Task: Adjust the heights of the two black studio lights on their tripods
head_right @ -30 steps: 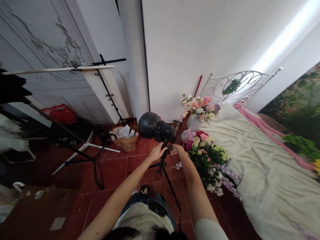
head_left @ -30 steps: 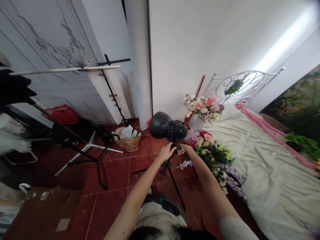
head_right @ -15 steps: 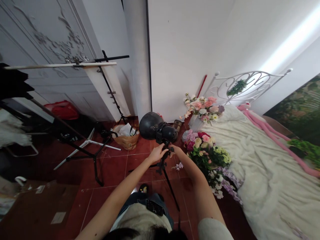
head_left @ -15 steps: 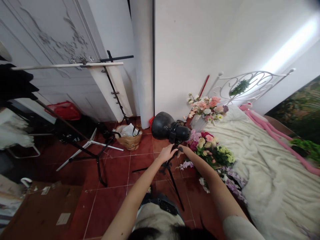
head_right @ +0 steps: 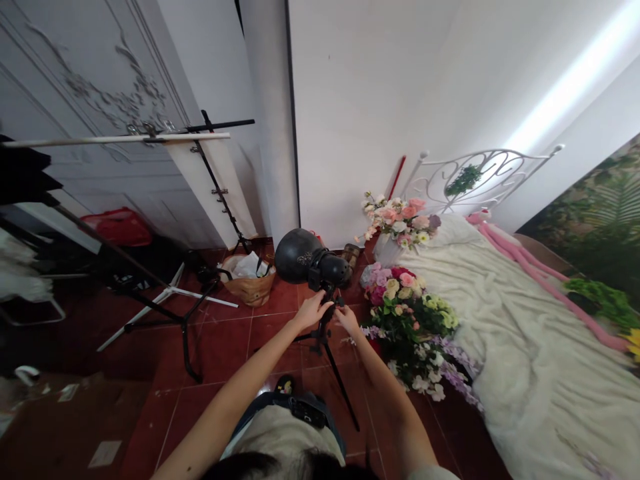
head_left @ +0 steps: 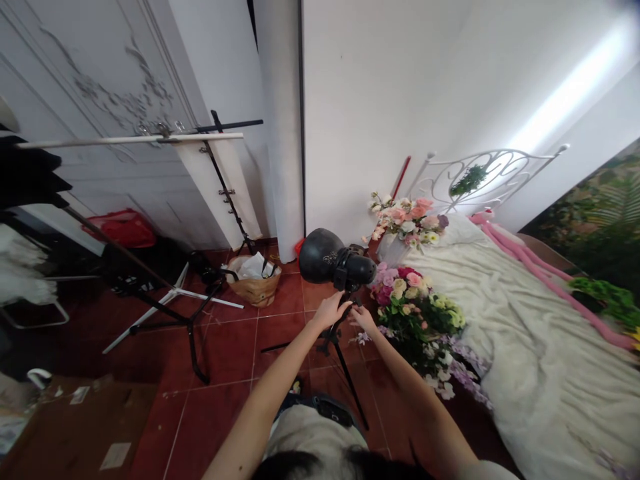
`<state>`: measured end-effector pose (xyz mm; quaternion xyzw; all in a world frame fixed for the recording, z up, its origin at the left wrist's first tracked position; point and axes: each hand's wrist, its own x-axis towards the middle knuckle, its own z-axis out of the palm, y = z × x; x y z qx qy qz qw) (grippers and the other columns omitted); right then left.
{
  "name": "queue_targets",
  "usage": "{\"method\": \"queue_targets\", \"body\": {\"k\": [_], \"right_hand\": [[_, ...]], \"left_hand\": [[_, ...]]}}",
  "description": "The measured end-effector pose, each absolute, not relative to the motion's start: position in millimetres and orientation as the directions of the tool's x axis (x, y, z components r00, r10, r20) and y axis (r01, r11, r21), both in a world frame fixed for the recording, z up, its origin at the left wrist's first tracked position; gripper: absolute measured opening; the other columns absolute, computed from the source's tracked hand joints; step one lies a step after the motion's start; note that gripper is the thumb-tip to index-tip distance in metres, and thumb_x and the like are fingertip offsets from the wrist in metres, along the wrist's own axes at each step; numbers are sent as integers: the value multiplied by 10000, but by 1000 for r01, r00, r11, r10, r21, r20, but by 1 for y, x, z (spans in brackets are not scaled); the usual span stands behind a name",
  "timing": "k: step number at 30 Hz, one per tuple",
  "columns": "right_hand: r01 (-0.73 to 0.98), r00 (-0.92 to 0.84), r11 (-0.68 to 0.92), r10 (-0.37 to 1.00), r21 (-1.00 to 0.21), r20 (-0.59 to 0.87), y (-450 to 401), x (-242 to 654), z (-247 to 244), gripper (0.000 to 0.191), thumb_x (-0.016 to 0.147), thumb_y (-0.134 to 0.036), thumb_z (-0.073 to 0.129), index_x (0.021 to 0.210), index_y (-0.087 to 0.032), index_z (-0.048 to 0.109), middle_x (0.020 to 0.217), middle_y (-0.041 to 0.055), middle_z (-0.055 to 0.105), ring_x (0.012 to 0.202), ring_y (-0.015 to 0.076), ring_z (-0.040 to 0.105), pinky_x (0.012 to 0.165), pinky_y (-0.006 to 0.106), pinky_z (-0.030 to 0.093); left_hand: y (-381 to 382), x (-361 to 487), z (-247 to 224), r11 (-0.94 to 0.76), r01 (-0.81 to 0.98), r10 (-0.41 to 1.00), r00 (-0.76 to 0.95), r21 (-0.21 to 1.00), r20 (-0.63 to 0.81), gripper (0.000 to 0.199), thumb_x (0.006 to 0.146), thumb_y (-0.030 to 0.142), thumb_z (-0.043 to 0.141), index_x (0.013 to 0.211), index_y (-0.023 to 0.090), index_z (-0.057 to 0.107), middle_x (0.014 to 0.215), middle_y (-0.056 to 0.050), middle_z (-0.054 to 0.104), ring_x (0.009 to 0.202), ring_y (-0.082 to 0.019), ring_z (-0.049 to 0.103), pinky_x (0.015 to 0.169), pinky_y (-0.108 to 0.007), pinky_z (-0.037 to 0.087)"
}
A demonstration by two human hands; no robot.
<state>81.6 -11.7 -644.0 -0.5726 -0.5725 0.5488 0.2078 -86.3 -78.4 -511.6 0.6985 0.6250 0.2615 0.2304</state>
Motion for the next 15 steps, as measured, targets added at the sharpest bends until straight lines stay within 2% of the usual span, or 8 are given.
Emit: {"method": "queue_targets", "body": {"k": [2,4,8,15], "right_hand": [[205,-202,-497,822,-843,-533,-12,78,-646,250,929,-340,487,1063,-138,545,947,106,690,737,175,693,665,302,581],[98,-197,-609,764,-787,-615,-13,77,-647,284,917,-394,520,987,-123,570,924,128,690,711,180,694,666,312,590],[74,-164,-644,746,-762,-646,-16,76,-649,320,886,-424,576,914,-107,601,910,154,694,714,182,693,677,293,587],[37,-95,-623,777,-782,-623,-19,72,-650,262,808,-417,630,886,-169,599,883,89,686,706,164,676,655,278,563]], "left_hand": [[-79,-86,-512,-113,757,994,81,643,79,467,937,511,382,1266,199,494,1182,-110,651,1071,-274,638,873,-349,496],[-79,-85,-513,-112,760,994,79,640,80,470,940,506,374,1273,195,490,1200,-117,643,1078,-283,635,878,-362,498],[-79,-84,-515,-101,758,995,62,645,83,472,939,502,381,1278,192,487,1205,-121,640,1094,-277,628,905,-364,491],[-78,-82,-518,-114,762,993,63,637,103,487,937,526,365,1272,195,491,1197,-119,645,1069,-268,639,884,-356,501]]}}
